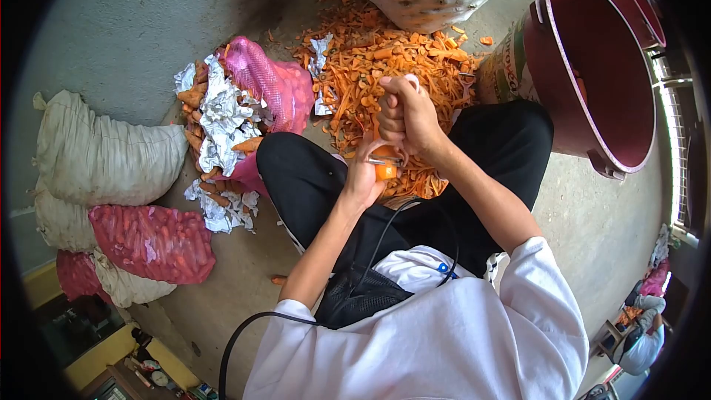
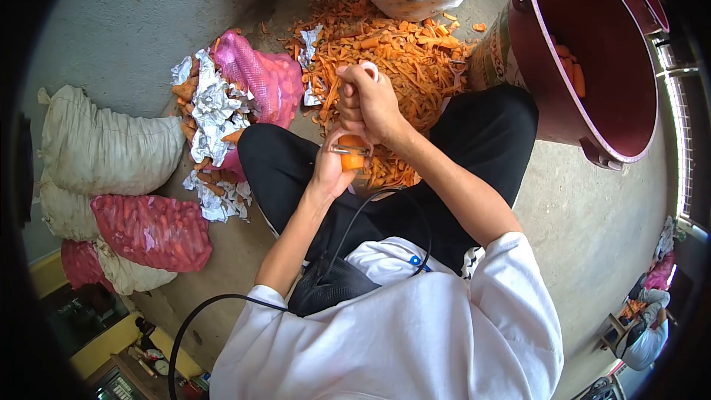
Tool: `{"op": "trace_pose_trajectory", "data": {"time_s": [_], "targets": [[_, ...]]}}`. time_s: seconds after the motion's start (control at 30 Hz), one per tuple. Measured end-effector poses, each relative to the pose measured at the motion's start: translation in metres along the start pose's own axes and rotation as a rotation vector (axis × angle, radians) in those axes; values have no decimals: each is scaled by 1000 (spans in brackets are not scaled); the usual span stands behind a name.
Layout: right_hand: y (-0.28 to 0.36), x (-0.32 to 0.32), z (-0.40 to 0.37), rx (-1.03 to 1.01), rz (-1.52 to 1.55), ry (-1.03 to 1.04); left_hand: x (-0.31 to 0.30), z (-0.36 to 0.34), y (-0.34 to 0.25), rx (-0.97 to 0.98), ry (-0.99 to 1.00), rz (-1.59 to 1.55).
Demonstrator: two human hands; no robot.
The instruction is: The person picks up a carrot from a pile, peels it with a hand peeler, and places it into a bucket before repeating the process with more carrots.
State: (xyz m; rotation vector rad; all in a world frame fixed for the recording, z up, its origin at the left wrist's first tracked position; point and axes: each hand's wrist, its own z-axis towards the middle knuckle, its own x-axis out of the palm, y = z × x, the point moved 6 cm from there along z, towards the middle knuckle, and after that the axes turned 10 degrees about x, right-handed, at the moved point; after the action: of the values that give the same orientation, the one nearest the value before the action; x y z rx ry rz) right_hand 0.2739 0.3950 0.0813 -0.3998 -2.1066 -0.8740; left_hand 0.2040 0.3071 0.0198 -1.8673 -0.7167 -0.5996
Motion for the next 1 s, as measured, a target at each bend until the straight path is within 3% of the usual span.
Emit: {"op": "trace_pose_trajectory", "data": {"time_s": [0.03, 0.07, 0.1, 0.17, 0.23, 0.47, 0.57, 0.63, 0.73, 0.77, 0.8, 0.9, 1.0], "targets": [[2, -3, 4, -22, -38, -24, 1, -3, 2, 9, 33, 45], [23, -16, 15, -287, -198, -224, -2, -8, 12, -77, 79, -20], [44, -25, 27, -424, -210, -289, -4, -17, 22, -165, 125, -84], [63, -66, 65, -325, -97, -231, 6, -30, 19, -185, 138, -24], [74, -74, 66, -395, 19, -247, 9, -28, 9, -118, 127, -109], [36, 2, 8, -123, 89, -10, -10, -11, 6, -64, 46, -71], [7, 12, -2, 53, 110, 43, -2, -9, 3, -48, 67, 17], [2, 6, 0, 62, 88, 46, 9, -14, -3, -48, 88, 25], [25, -23, 14, -180, -209, -280, 1, -19, 3, -100, 122, -9], [45, -39, 26, -357, -227, -328, -4, -21, 5, -126, 136, -28], [68, -51, 36, -445, -195, -250, -5, -26, 4, -131, 168, 45], [93, -75, 49, -398, 74, -233, -9, -25, -2, -77, 132, 21], [91, -62, 42, -371, -8, -81, -17, -16, -4, -80, 79, -20]]}}
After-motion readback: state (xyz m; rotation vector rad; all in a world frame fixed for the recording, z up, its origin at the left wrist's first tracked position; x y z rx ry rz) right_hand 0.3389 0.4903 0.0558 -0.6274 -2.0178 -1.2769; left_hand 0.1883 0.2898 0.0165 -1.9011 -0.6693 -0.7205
